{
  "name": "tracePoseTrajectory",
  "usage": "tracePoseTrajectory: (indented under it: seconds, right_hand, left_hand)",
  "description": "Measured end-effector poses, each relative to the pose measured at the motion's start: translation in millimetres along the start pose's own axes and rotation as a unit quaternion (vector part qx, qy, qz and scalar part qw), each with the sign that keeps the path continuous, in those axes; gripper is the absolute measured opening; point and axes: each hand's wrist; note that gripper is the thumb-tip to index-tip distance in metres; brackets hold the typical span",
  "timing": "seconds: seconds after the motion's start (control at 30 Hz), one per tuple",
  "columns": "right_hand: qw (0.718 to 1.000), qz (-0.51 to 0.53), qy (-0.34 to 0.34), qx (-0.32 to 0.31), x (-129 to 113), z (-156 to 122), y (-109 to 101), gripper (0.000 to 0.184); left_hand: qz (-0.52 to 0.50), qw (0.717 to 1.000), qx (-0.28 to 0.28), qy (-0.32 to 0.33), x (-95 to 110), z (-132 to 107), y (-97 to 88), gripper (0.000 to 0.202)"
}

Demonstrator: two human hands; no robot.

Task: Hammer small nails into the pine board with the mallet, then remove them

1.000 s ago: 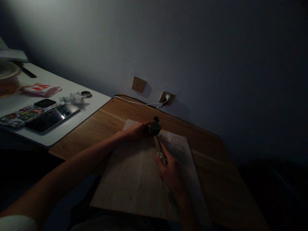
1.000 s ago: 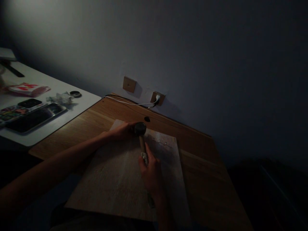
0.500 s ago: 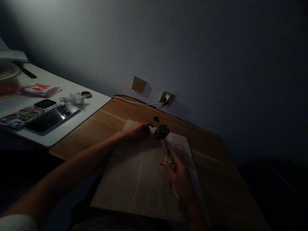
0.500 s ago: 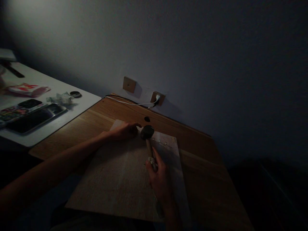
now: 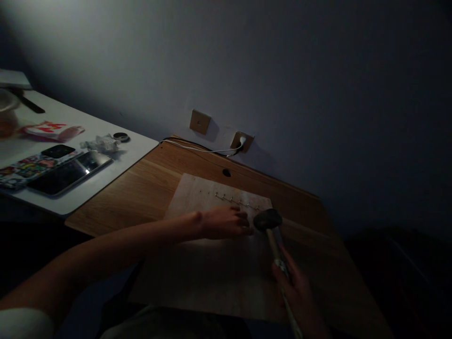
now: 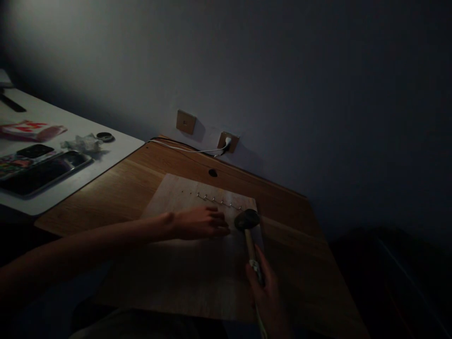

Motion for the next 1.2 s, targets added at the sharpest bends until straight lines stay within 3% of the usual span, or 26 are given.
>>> tracePoseTrajectory:
  seconds: [0.13, 0.23, 0.33, 0.43, 0.57, 0.67, 0.77, 0.93, 1.2]
  right_hand:
    - [0.999, -0.041, -0.011, 0.005, -5.0, 4.6, 2.6, 0.073]
    - [0.998, -0.058, 0.028, -0.022, -5.5, 5.6, 4.1, 0.073]
    - [0.996, -0.061, 0.065, -0.025, -5.0, 4.3, 6.4, 0.074]
    - [0.994, -0.076, 0.074, -0.022, -6.9, 3.3, 8.9, 0.077]
    - [0.989, -0.130, 0.074, -0.018, -12.0, 4.2, 9.9, 0.080]
    - [0.984, -0.162, 0.076, -0.012, -15.8, 4.1, 9.6, 0.082]
    - [0.979, -0.187, 0.079, -0.016, -20.3, 2.6, 9.8, 0.084]
    - [0.972, -0.219, 0.087, -0.023, -26.4, 0.6, 9.7, 0.083]
    - [0.982, -0.144, 0.087, -0.088, -26.0, 3.5, -0.3, 0.089]
  left_hand:
    - [-0.006, 0.996, -0.086, 0.019, 9.4, 12.6, 10.0, 0.021]
    - [-0.015, 0.995, -0.099, -0.002, 5.6, 9.2, 11.4, 0.023]
    - [-0.039, 0.997, -0.064, -0.030, -6.3, -4.0, 4.2, 0.025]
    - [-0.094, 0.991, 0.008, -0.098, -27.2, -28.7, -7.5, 0.022]
    - [-0.178, 0.945, 0.108, -0.252, -61.0, -72.1, -15.2, 0.020]
    - [-0.187, 0.916, 0.121, -0.335, -78.1, -98.5, -12.9, 0.024]
    - [-0.201, 0.915, 0.096, -0.336, -84.3, -110.1, -8.8, 0.025]
    - [-0.175, 0.926, 0.070, -0.326, -81.4, -107.5, -2.9, 0.020]
    - [-0.127, 0.949, 0.055, -0.285, -77.9, -106.5, 1.3, 0.018]
Point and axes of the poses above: each hand's wrist, its own z-axis towards the middle knuckle, its own y-axis out of the palm, x = y × z, and after that the axes turned 8 degrees about y, right-handed
